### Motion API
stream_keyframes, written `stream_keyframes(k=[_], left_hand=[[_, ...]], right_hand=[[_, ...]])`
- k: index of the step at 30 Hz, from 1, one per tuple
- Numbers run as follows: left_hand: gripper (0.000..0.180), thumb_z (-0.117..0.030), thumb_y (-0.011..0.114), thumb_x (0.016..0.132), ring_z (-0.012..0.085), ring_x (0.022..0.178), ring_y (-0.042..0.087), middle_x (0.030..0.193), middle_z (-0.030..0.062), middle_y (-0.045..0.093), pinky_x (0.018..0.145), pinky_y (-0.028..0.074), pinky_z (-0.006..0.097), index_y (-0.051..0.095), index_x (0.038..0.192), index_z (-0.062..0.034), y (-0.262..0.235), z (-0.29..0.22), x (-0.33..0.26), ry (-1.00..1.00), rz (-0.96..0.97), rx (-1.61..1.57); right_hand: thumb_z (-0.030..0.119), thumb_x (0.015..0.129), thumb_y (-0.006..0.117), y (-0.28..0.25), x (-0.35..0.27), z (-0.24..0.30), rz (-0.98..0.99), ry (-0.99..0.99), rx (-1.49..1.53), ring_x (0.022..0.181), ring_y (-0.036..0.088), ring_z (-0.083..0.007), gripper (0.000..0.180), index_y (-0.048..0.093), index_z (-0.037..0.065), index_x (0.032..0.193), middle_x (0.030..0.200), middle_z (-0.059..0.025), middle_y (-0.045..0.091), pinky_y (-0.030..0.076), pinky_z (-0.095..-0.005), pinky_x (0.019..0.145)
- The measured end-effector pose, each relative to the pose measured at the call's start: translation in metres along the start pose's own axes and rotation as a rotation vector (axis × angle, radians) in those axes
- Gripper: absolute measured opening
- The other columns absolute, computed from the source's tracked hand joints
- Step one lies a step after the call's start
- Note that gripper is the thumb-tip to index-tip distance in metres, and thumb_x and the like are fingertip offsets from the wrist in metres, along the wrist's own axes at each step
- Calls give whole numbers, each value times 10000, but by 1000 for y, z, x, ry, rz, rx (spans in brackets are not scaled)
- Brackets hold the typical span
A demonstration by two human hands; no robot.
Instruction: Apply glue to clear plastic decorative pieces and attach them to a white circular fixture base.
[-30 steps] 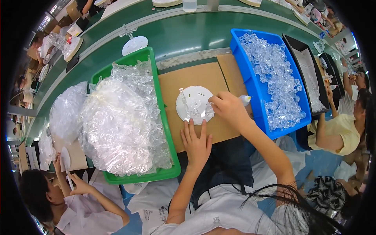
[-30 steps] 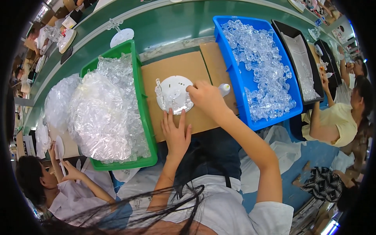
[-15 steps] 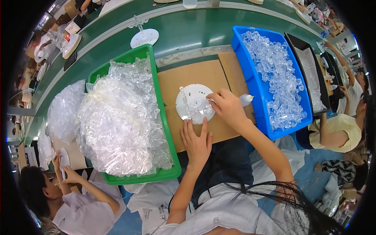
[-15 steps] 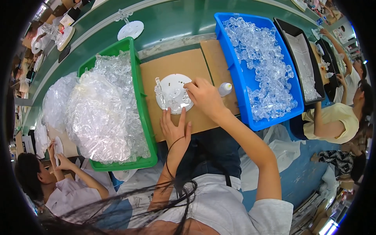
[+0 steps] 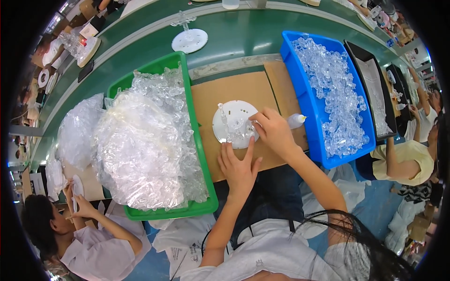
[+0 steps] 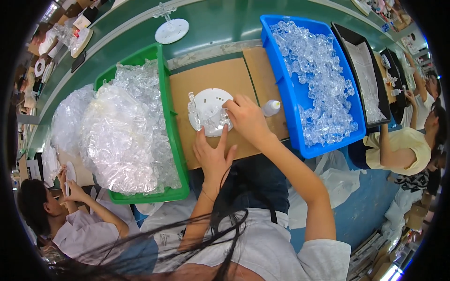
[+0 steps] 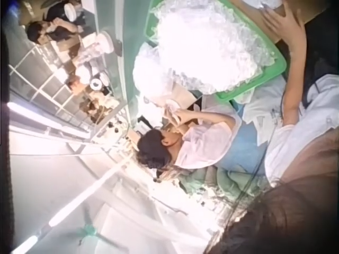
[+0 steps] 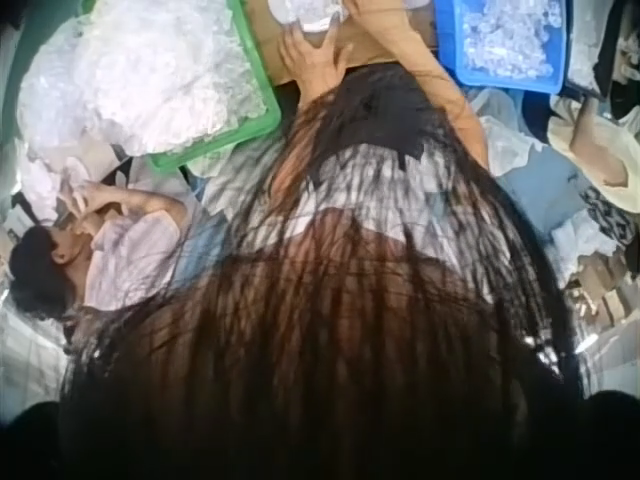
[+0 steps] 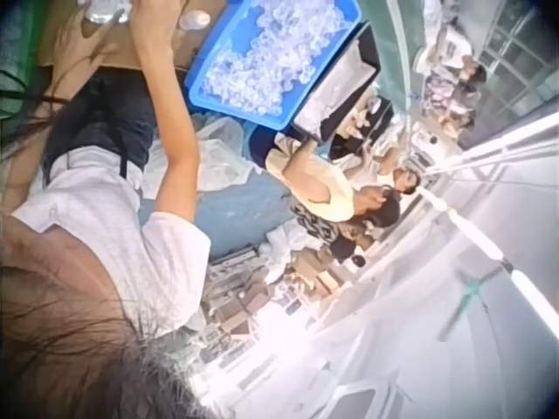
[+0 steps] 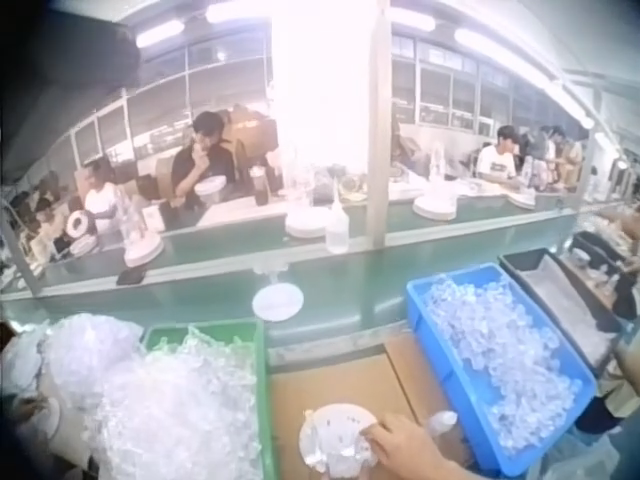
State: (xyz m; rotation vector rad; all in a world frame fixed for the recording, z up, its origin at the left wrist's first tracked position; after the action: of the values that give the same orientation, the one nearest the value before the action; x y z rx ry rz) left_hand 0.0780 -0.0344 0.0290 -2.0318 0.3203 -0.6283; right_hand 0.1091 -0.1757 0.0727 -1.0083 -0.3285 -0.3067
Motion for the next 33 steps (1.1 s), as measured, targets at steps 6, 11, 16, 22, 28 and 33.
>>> stream_keyframes(k=[6,11,16,22,28,33], left_hand=[[570,-501,573,841,445,1226,344,1276,270,369,997,292,577,461,1360,-295,12,-3,-1,-19,11,54],[598,-515,565,835,427,1264,288,1361,276,327,1029,241,573,446,1375,-287,7,8,-6,-70,86,88],[594,-506,577,828,431,1246,308,1306,262,385,1015,254,584,453,1369,-292,15,-4,-2,-12,98,50],[584,-479,596,825,437,1237,319,1290,265,397,1001,262,591,462,1362,-295,17,0,-6,-22,96,36],[554,-483,564,841,434,1237,328,1308,268,389,1004,263,589,471,1355,-299,11,8,-10,-37,85,86],[565,-451,554,848,433,1249,318,1339,279,363,1017,254,578,447,1376,-281,16,1,-4,-5,87,115]], right_hand=[[96,760,676,-22,11,13,111,75,-104,878,574,-314,343,580,91,1088,936,-125,558,479,-387,727],[212,772,679,-42,164,38,-125,-130,-186,1013,551,-334,491,501,86,1211,1081,-145,553,490,-417,795],[203,735,720,21,346,-80,-98,-101,-399,1033,563,-344,536,501,84,1209,1127,-150,576,495,-426,817],[163,720,702,68,378,-119,108,38,-414,865,638,-323,258,624,76,950,867,-134,661,507,-435,742],[164,747,650,7,305,-74,215,-336,-105,785,641,-308,144,621,63,846,805,-124,664,504,-408,682],[140,759,658,1,212,-67,365,-293,-232,824,627,-335,206,617,79,952,871,-124,667,498,-425,717]])
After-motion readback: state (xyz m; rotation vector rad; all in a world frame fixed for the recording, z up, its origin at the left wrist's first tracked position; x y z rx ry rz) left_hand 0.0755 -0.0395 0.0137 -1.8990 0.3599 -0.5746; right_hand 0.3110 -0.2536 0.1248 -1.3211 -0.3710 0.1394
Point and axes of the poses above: each hand's wrist, its own x-axis towards the middle knuckle, its own y-axis out of the palm, z = x × y, the point moved 5 cm from there along x, towards the middle knuckle
